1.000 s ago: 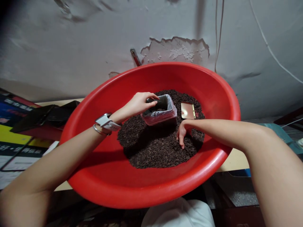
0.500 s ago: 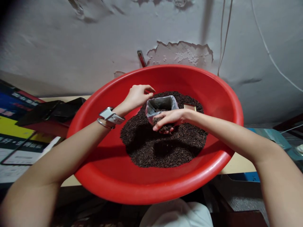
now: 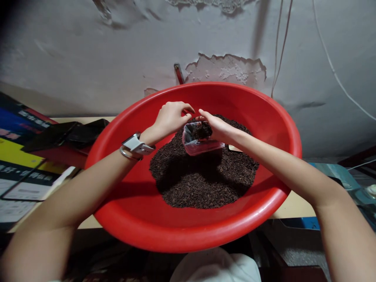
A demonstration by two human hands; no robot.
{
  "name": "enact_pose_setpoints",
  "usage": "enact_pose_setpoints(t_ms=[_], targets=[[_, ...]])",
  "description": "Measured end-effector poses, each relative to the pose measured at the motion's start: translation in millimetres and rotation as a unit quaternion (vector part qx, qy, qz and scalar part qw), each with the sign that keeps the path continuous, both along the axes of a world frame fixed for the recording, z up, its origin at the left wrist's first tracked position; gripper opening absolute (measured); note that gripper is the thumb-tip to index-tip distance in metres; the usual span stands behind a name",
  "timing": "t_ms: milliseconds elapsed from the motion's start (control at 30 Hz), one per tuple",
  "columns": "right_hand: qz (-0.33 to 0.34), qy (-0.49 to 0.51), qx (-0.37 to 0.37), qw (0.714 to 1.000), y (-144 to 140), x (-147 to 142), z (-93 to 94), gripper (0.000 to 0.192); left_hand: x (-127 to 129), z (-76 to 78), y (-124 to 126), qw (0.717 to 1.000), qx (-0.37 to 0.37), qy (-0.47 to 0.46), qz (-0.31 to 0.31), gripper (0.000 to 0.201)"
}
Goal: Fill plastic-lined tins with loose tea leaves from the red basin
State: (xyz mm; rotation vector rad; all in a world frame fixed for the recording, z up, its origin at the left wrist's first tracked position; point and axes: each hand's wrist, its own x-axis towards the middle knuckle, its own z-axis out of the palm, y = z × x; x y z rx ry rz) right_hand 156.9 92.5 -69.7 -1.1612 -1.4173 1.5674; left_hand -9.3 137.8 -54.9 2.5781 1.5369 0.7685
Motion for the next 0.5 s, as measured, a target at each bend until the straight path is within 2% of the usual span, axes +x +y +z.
enact_pose_setpoints(t_ms=[167,300,400,500], targets=[[-0.028,-0.028,0.083,0.996,5,11,-4.3,0.052,11,7.8,-25,0.999,0.029,0.009,-0.039,0.028],[-0.045,-0.053,0.119,0.99,10,17,-5.8,0.056,21,5.3,-46,0.99,0.043,0.024,-0.128,0.029],[-0.078,-0.083,0.14,0.984,20,27,-4.2,0.054,32,-0.4,-68,0.966,-0.021,0.11,-0.232,0.029],[-0.147,-0.173,0.166,0.96,38,47,-3.8,0.041,37,-14.8,-84,0.909,-0.15,0.247,-0.299,0.029]])
